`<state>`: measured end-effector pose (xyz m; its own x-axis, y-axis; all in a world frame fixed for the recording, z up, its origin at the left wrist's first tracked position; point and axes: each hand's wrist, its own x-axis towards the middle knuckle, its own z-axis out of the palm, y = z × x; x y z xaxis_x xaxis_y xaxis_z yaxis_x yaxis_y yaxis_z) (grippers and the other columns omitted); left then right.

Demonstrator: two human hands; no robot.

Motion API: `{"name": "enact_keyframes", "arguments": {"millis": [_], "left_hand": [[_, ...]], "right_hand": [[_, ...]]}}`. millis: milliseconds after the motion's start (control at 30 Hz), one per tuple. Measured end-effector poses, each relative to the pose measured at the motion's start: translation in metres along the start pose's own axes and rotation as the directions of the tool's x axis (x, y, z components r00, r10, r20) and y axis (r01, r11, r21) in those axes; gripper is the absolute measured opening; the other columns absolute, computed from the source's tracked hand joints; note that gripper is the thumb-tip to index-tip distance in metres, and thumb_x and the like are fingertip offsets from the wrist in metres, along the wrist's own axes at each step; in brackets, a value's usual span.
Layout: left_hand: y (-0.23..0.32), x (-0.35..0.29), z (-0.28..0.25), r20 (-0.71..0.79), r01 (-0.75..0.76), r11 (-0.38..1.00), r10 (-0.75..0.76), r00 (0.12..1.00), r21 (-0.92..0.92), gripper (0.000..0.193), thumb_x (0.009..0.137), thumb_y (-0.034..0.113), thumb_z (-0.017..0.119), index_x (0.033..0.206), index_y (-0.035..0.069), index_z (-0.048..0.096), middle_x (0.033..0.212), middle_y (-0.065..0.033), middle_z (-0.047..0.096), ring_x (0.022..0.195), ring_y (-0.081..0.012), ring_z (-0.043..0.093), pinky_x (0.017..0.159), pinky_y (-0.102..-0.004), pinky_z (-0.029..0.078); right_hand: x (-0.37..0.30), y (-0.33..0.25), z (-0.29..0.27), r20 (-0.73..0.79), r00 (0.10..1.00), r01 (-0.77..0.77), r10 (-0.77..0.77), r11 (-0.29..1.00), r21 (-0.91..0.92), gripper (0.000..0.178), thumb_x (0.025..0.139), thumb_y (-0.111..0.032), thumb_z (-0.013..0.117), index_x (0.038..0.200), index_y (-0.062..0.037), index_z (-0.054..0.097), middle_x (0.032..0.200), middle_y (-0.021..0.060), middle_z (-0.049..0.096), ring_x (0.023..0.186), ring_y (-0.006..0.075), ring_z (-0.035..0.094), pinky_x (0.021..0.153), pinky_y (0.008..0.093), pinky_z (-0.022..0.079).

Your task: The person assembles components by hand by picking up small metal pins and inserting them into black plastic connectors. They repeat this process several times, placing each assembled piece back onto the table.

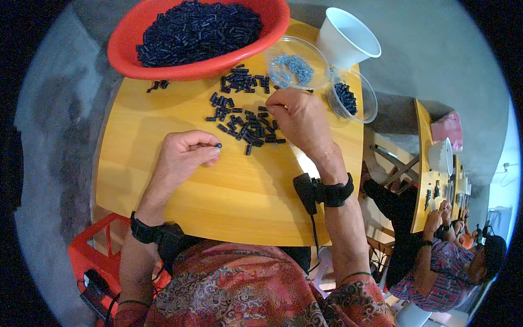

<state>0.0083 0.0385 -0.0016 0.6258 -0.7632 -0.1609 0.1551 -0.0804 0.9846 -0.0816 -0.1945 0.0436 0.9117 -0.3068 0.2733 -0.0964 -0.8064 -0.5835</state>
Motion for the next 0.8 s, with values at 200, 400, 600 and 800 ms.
{"name": "enact_keyframes", "arguments": {"millis": [200,400,600,800], "left_hand": [[-0.001,0.0,0.0,-0.014,-0.011,1.0,0.011,1.0,-0.017,0.012,0.084,0.005,0.068,0.093,-0.003,0.069,0.074,-0.004,0.067,0.065,-0.0073,0.062,0.061,-0.0217,0.052],[0.001,0.0,-0.001,0.003,0.005,1.0,-0.005,1.0,-0.028,0.013,0.084,0.006,0.069,0.094,-0.003,0.069,0.075,-0.0038,0.066,0.065,-0.0068,0.061,0.061,-0.0213,0.052],[0.005,-0.001,0.002,-0.001,0.005,1.0,-0.005,1.0,-0.018,0.014,0.084,0.007,0.069,0.094,-0.003,0.069,0.075,-0.0036,0.067,0.065,-0.0066,0.061,0.06,-0.0213,0.052],[0.005,-0.009,0.009,-0.022,0.005,0.998,-0.007,1.0,-0.068,0.015,0.084,0.009,0.071,0.095,-0.002,0.07,0.075,-0.0036,0.068,0.065,-0.0068,0.062,0.06,-0.0211,0.052]], "right_hand": [[0.011,-0.009,0.022,0.047,0.987,0.162,-0.156,0.974,-0.16,0.007,0.079,-0.012,0.065,0.079,-0.0053,0.067,0.078,0.0134,0.065,0.073,0.0336,0.065,0.067,0.0421,0.052],[0.017,-0.011,0.036,0.14,0.981,0.17,-0.136,0.949,-0.267,0.007,0.079,-0.012,0.065,0.082,-0.0054,0.066,0.08,0.0118,0.065,0.075,0.0327,0.064,0.068,0.0404,0.051],[0.016,-0.005,0.027,0.053,0.987,0.157,-0.149,0.97,-0.187,0.013,0.081,-0.01,0.064,0.092,-0.0034,0.065,0.08,0.0129,0.066,0.071,0.0291,0.065,0.064,0.0379,0.051],[-0.034,-0.045,-0.022,0.112,0.952,-0.303,0.284,0.836,0.458,0.014,0.088,-0.007,0.065,0.1,0.0003,0.067,0.074,-0.0028,0.06,0.064,0.0043,0.054,0.054,0.0197,0.042]]}}
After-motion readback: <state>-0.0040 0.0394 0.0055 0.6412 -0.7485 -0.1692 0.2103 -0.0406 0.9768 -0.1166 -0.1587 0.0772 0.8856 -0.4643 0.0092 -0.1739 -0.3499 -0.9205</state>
